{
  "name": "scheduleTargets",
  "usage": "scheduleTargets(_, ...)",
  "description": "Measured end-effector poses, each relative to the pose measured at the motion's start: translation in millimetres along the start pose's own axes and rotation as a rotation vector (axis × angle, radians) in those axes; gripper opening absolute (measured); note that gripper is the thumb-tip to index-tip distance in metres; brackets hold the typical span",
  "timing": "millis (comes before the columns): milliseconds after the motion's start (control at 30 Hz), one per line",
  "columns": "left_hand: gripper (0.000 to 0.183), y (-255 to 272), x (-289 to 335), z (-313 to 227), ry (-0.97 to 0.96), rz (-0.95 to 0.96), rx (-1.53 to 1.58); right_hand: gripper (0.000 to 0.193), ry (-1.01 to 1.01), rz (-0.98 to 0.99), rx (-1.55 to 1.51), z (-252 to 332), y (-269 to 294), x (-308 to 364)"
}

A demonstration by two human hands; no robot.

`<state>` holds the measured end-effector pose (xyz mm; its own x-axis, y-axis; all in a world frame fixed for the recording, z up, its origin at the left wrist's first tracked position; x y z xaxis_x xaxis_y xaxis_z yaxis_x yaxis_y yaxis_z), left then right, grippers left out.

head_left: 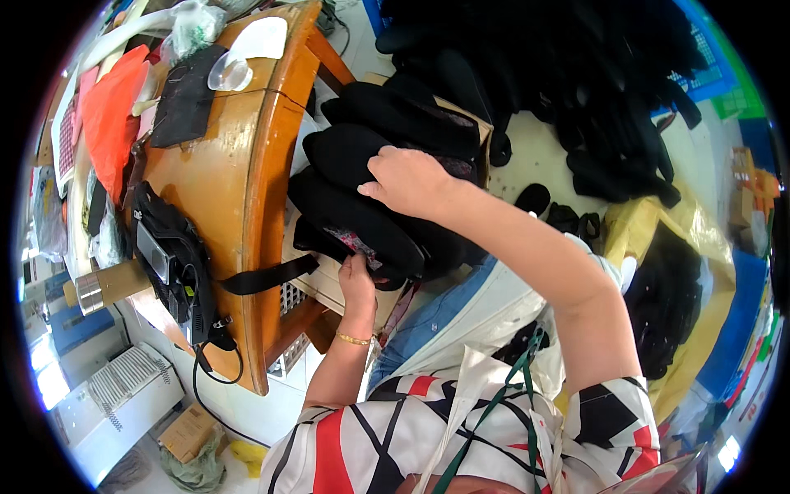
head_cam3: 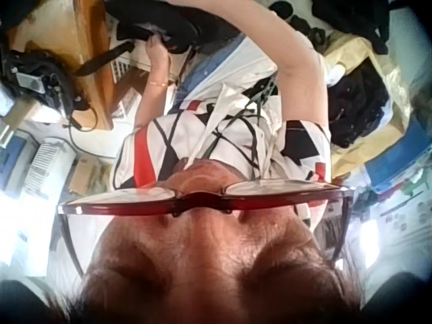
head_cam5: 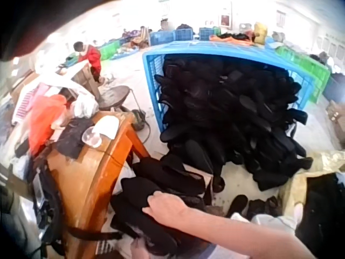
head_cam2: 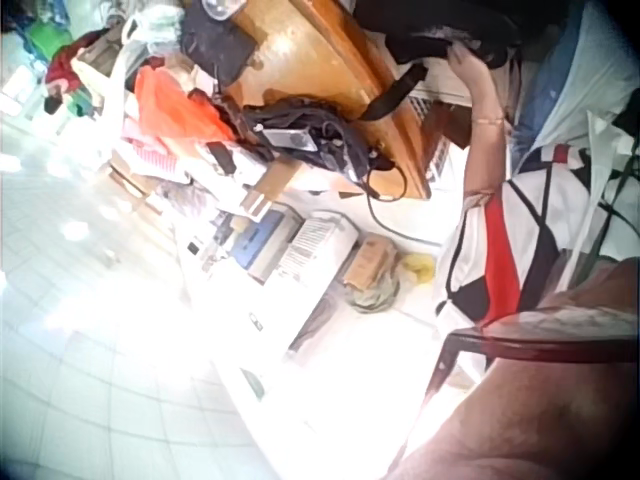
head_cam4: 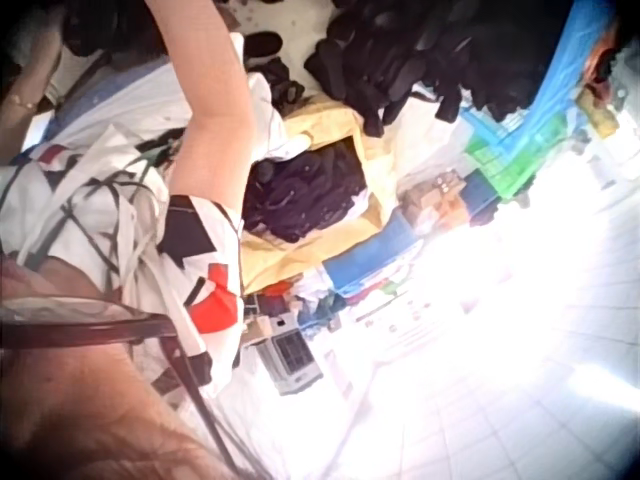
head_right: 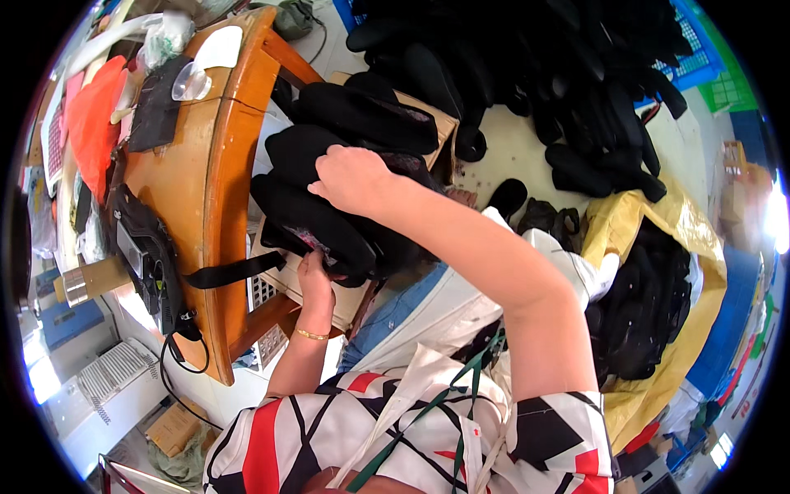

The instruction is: The person sits on the floor and uses a needle and thread to sew a small white tag onto the heel of a black shoe insole. They handle multiple insoles, picking them up from a pile and placing them back down after sewing.

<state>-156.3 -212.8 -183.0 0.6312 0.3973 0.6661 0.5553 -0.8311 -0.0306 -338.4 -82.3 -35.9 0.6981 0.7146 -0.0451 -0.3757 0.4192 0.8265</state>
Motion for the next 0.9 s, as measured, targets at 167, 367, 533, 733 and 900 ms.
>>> scheduleTargets(167,0.031,6,10,-16,-0.074,0.002,-0.215,0.024,0.083,-0.137,-0.037,0,48,19)
scheduleTargets(367,0.047,-29,91,-122,-1.062,-0.293,-0.824,0.017,-0.345,-0.581,-0.343,-94,101,95)
scheduleTargets(533,0.042,-133,110,-181,-1.373,0.032,-1.038,0.043,-0.505,-0.036,-0.22,-150,15,137)
scheduleTargets(733,0.053,-170,40,-143,-1.263,0.093,-1.388,0.075,-0.519,0.223,-0.481,-168,-82,140)
scheduleTargets(900,0.049,-155,31,-133,-1.252,0.071,-1.253,0.064,-0.59,0.144,-0.596,-158,-41,148)
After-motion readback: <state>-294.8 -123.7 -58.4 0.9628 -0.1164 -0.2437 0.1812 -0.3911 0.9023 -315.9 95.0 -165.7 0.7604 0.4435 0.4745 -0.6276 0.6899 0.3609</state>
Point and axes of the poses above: each hand's wrist, its own x-axis away from the middle knuckle, its own y-axis out of the back of the hand, z = x × y, the point moved 9 cm from there along -x, towards the middle knuckle, and after that the axes turned 8 degrees about y, right-handed, at the moved point
